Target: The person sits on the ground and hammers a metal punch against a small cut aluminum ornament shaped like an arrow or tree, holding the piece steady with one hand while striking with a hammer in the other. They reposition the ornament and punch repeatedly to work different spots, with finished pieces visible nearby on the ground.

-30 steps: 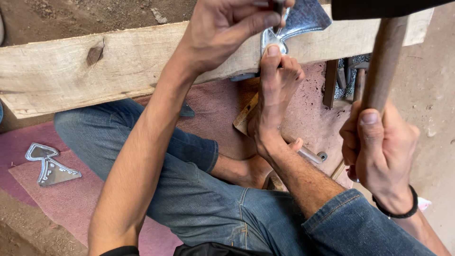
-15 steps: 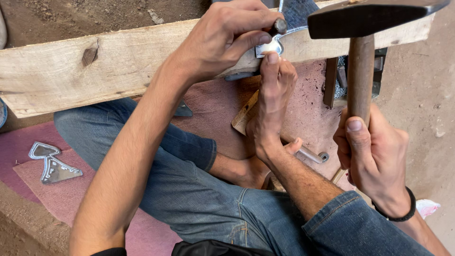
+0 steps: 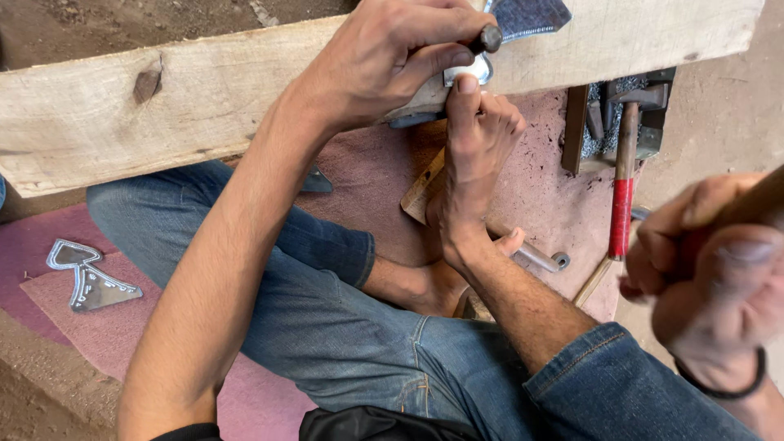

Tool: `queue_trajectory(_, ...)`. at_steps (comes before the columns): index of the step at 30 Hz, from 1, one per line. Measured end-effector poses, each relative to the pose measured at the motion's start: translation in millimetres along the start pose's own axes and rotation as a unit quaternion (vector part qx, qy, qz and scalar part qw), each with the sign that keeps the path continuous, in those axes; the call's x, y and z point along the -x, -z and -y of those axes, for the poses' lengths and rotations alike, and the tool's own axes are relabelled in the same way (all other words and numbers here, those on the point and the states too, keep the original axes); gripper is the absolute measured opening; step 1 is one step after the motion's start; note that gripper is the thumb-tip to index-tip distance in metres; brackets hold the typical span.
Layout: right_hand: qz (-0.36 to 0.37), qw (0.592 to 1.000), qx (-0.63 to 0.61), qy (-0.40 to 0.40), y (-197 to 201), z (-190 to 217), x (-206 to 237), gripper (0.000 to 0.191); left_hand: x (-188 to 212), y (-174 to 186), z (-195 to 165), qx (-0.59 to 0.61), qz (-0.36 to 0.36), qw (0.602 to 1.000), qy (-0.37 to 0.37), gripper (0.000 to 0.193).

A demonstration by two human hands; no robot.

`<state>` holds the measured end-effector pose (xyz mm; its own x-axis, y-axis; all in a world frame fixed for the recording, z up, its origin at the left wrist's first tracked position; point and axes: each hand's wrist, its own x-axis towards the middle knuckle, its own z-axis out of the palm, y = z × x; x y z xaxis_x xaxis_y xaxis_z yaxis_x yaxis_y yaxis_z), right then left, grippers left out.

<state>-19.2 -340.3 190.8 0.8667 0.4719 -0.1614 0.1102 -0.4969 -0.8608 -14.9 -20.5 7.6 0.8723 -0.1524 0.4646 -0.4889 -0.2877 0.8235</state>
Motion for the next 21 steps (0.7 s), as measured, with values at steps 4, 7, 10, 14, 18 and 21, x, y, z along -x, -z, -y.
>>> queue_trajectory(4,0.085,0.983,0.164,0.014,-4.0,-6.7,-6.6,0.048,-1.0,0.7,0.5,0.001,-0.004,1.000,-0.019,0.019)
queue_trajectory(7,0.082,0.988,0.123,-0.052,-4.9,0.2,-11.6,0.047,-0.6,0.2,0.2,0.018,0.000,1.000,-0.019,0.018)
queue_trajectory(10,0.031,0.997,0.058,-0.032,-10.4,11.6,-14.0,0.047,0.4,-1.2,0.1,0.047,0.001,0.999,-0.005,0.017)
queue_trajectory(14,0.106,0.982,0.146,-0.049,-18.5,14.7,-23.4,0.046,-0.6,-2.2,1.9,0.017,-0.006,1.000,-0.016,0.012)
queue_trajectory(18,0.061,0.982,0.175,-0.026,-16.2,19.8,-25.2,0.045,-1.0,-3.6,2.6,0.014,0.005,1.000,-0.024,0.018)
queue_trajectory(21,0.060,0.991,0.121,0.001,-19.1,17.3,-26.3,0.045,-1.8,-4.0,2.1,0.059,0.006,0.998,0.026,0.020)
